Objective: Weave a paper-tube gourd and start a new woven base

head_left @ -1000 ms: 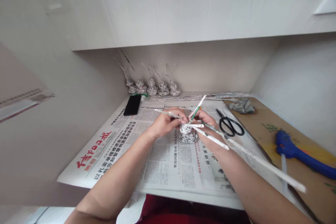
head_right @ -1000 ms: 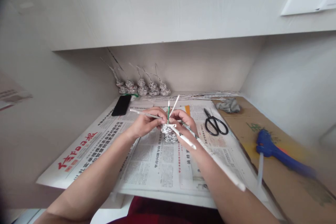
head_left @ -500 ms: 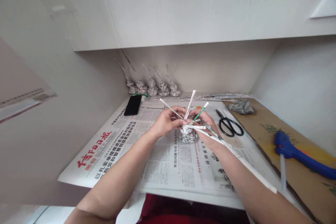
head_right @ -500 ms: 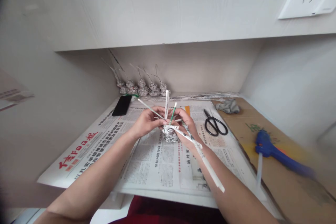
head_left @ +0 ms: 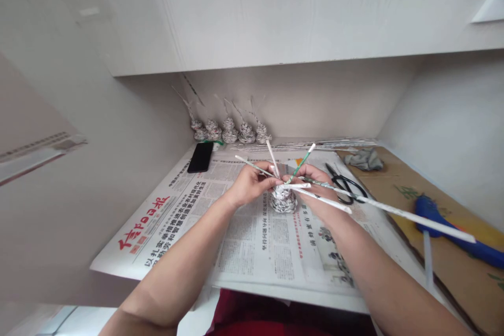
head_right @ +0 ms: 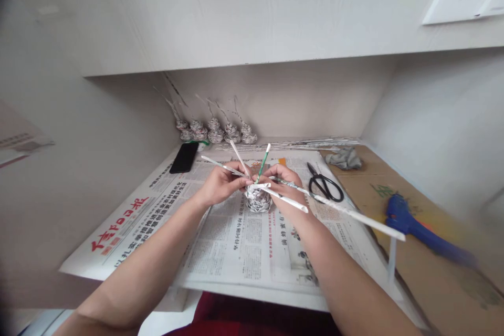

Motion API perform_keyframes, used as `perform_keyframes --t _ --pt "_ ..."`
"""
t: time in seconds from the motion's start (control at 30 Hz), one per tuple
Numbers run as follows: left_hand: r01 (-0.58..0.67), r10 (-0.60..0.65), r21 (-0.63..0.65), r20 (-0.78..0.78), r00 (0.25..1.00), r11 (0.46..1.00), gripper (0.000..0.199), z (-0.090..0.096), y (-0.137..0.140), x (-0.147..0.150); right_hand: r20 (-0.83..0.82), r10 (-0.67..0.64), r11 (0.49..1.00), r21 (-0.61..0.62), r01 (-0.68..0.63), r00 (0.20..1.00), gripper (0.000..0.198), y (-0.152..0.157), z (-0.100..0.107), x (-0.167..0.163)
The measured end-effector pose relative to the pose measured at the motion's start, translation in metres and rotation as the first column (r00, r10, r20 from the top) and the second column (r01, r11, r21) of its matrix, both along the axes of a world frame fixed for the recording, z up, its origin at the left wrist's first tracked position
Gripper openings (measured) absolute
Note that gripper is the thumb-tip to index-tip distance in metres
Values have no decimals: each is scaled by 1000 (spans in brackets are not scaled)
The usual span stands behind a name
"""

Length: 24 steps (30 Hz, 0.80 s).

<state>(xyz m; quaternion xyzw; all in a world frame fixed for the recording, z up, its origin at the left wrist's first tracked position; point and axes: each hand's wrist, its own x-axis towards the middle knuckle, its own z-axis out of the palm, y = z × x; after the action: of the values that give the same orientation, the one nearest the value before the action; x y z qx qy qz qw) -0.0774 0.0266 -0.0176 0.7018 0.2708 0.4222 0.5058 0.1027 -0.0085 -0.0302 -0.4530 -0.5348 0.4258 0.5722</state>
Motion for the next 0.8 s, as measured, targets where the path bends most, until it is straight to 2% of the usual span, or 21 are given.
perform_keyframes --t 0.13,0.23,0.33,0.5,0.57,0.8 --pt "-13 22 130 -66 998 991 26 4 -2 -2 -97 119 992 -23 -121 988 30 -4 9 2" --pt "-23 48 222 -107 993 975 23 7 -4 -3 -156 196 974 -88 -211 968 32 -8 19 5" --pt "-29 63 264 -122 990 964 23 8 -5 -3 -135 276 944 -151 -295 952 32 -12 28 7" --pt "-44 79 288 -113 990 957 22 6 -4 -3 -73 277 953 -110 -284 958 28 -12 32 10" --pt "-42 75 300 -101 992 953 21 4 -2 -4 -47 300 944 -128 -304 953 26 -12 31 12" --pt "-33 69 337 -95 993 941 18 5 -2 -3 134 289 955 -102 -277 948 25 -12 38 18"
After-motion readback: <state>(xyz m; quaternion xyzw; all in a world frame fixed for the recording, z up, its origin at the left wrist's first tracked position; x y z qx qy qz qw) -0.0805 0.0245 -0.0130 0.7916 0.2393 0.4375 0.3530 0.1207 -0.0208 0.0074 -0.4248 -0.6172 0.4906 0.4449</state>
